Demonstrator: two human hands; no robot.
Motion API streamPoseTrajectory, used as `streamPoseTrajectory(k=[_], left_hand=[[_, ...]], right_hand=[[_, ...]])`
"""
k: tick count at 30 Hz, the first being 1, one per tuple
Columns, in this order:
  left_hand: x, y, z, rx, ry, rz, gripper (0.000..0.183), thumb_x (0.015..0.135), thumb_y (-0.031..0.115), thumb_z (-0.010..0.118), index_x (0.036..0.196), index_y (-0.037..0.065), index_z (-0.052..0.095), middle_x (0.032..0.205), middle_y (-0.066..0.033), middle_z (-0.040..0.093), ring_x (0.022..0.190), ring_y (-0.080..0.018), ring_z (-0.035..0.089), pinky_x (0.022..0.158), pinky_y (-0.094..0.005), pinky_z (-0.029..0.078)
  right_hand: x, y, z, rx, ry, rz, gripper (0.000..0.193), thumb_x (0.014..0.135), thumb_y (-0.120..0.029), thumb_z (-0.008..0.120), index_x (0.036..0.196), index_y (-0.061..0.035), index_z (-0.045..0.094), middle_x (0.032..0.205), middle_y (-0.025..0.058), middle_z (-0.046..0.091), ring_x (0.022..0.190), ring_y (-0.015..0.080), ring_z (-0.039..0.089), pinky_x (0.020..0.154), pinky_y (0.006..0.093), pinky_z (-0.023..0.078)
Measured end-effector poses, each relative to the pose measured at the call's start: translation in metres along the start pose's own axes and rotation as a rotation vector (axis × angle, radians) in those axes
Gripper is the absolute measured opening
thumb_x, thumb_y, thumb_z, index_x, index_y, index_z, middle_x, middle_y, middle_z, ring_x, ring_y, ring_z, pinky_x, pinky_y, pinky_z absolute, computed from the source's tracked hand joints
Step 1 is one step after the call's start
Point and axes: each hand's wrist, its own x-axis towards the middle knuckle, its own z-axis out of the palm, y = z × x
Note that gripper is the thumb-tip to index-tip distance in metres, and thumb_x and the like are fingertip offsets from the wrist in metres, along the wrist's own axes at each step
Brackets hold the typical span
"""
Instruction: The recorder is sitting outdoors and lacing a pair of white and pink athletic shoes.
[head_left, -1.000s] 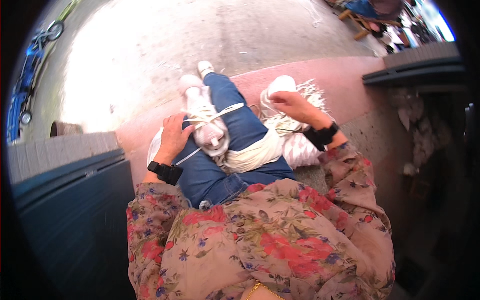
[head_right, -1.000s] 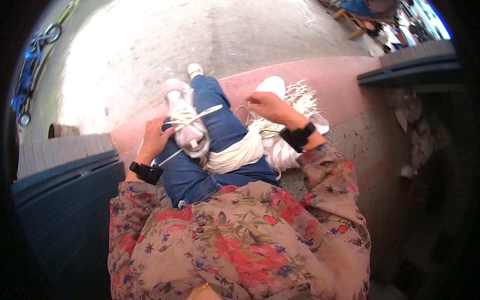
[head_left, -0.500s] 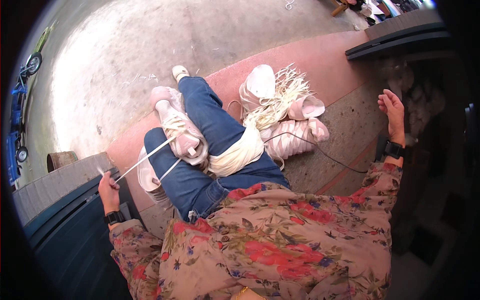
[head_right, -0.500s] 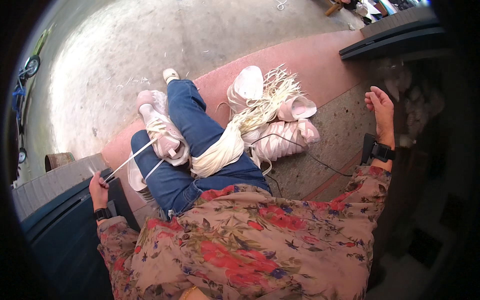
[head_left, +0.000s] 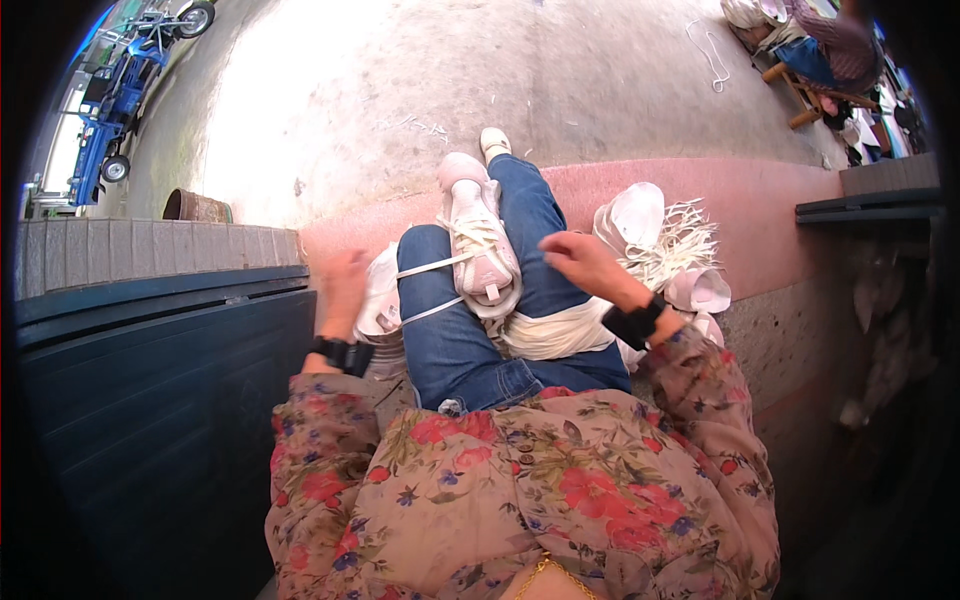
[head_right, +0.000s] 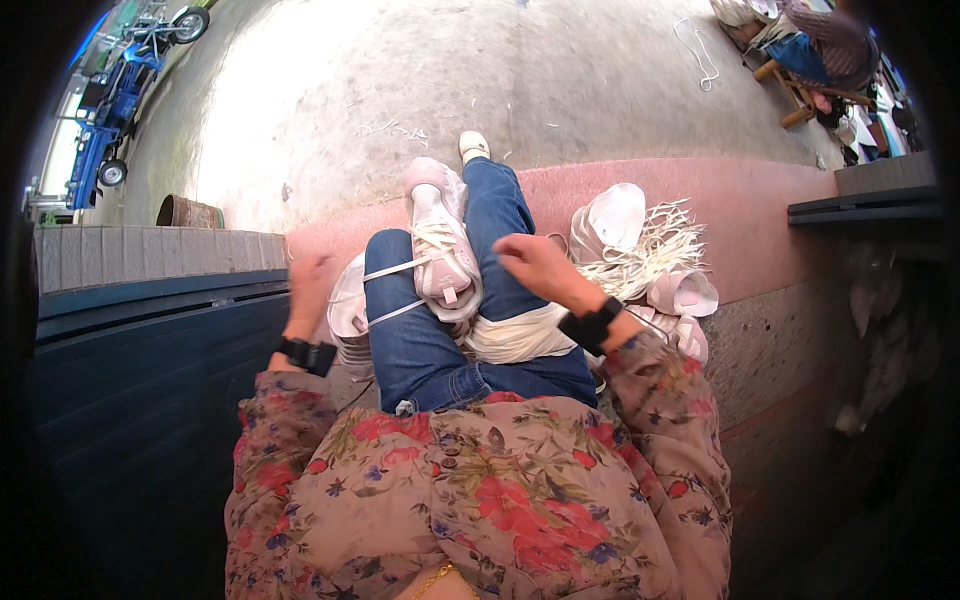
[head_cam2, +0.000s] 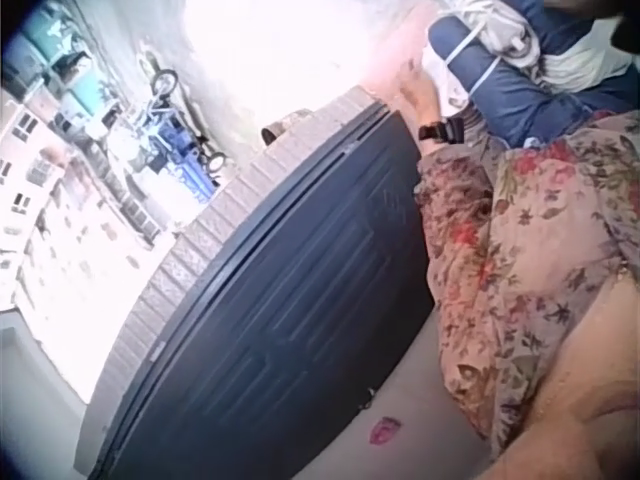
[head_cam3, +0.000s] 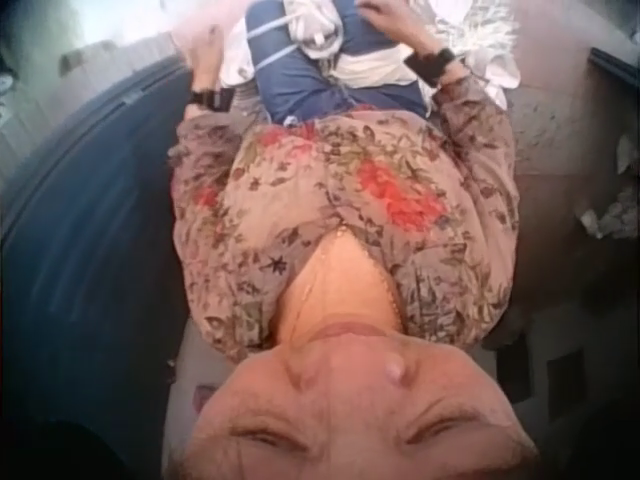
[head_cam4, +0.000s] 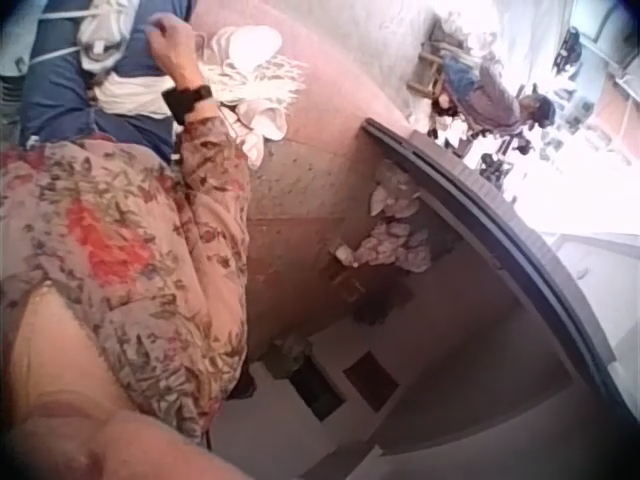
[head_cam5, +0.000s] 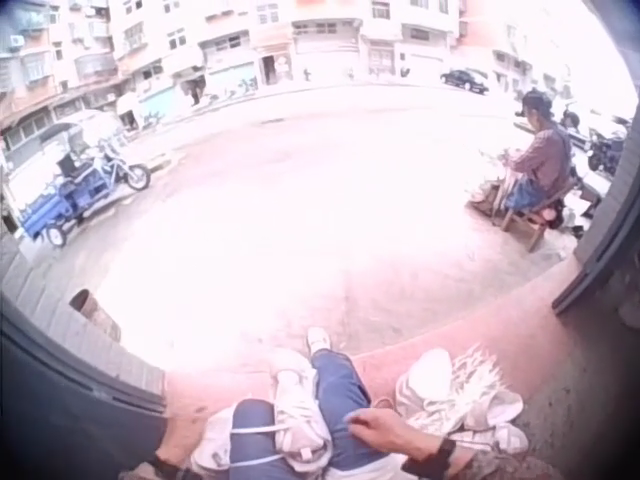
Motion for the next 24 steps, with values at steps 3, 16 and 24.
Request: streamPoseTrajectory(k=[3,16,24], left_hand=[[0.006,0.080,0.024,-0.072,0.071,0.426,0.011,0.075,0.007,0.052,0.081,0.005,0.062,0.076,-0.0114,0.059,0.075,-0.0290,0.052,0.068,-0.0349,0.042],[0.008,0.121,0.041,-0.270,-0.242,0.251,0.014,0.074,0.012,0.056,0.084,0.004,0.063,0.076,-0.0138,0.060,0.072,-0.0310,0.053,0.065,-0.0378,0.043],[0.034,0.152,0.049,-0.106,-0.483,0.137,0.016,0.076,0.010,0.050,0.085,0.006,0.063,0.080,-0.0159,0.061,0.077,-0.0324,0.060,0.066,-0.0404,0.046]], right_hand=[[0.033,-0.019,0.026,-0.079,-0.051,-0.076,0.017,0.075,-0.007,0.051,0.090,-0.0014,0.058,0.080,0.0150,0.060,0.076,0.0276,0.058,0.067,0.0329,0.045],[0.056,-0.019,0.048,-0.288,0.008,-0.195,0.020,0.070,-0.001,0.050,0.090,-0.0044,0.050,0.078,0.0144,0.057,0.073,0.0332,0.057,0.062,0.0386,0.045],[0.053,-0.013,0.045,-0.135,0.006,-0.106,0.017,0.072,-0.001,0.052,0.089,-0.0049,0.049,0.074,0.0133,0.056,0.067,0.0302,0.056,0.059,0.0337,0.044]])
